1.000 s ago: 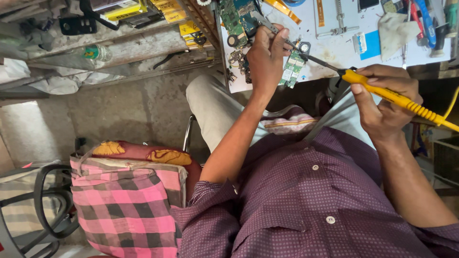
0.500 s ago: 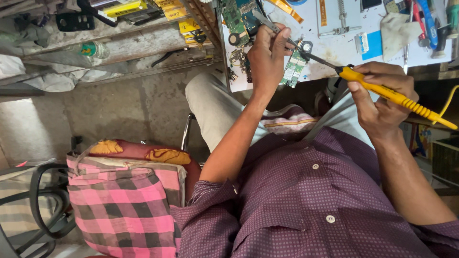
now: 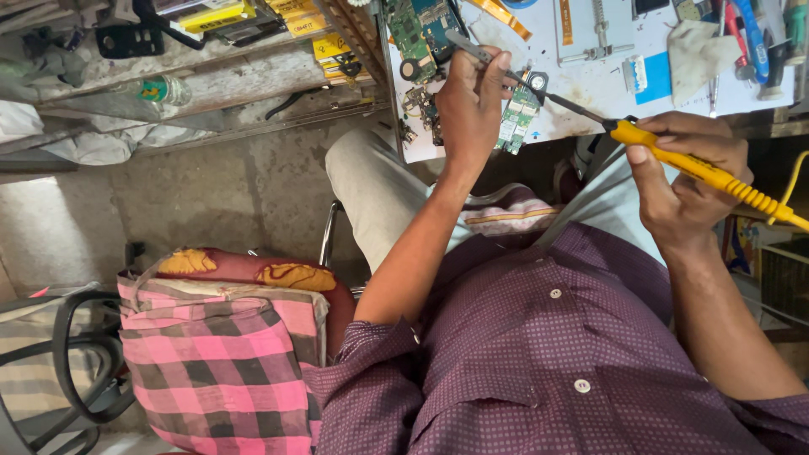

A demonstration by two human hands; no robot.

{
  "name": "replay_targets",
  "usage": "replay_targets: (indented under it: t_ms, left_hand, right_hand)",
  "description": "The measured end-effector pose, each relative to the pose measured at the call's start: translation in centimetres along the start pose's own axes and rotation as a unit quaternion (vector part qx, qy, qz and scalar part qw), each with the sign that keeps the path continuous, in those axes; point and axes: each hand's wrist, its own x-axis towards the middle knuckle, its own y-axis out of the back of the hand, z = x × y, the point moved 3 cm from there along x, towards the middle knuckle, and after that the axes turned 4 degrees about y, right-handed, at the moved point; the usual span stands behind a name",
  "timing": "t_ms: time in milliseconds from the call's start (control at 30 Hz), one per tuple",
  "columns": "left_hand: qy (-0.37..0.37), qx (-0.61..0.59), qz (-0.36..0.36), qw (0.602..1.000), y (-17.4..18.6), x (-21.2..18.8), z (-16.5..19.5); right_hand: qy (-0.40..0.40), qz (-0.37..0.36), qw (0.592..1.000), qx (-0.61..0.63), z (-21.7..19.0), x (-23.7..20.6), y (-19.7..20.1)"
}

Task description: The person sits at a cluttered workbench handling a small circuit board and a black component. They position the board, pick up a yellow soldering iron, and solder points on the board, repositioning the board and component between soldering passes and finally holding the board up with both hands.

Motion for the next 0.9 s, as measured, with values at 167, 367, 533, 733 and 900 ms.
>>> replay_targets:
  t_ms: [167, 367, 533, 733, 900]
  left_hand:
    - [0.0, -0.005, -0.004, 1.0, -0.1, -0.1, 0.2]
    - [-0.022, 0.017, 0.006, 1.0, 0.0, -0.6, 1.2]
    - [-0.024, 0.101, 0.031, 0.994, 0.2, -1.7, 1.9]
    - [-0.062, 0.086, 0.032, 0.994, 0.1, -1.9, 1.8]
    - [-0.063, 0.085, 0.033, 0.994, 0.0, -1.9, 1.6]
  right_hand:
    - [-0.011, 0.01, 0.999, 0.03, 0.0, 0.0, -0.3]
    - [-0.008, 0.009, 0.999, 0.03, 0.2, 0.1, -0.4]
    - [-0.006, 0.013, 1.0, 0.02, 0.2, -0.2, -0.5]
    - [-0.002, 0.012, 1.0, 0.019, 0.2, -0.2, -0.8]
    - [0.008, 0.007, 1.0, 0.004, 0.1, 0.1, -0.9]
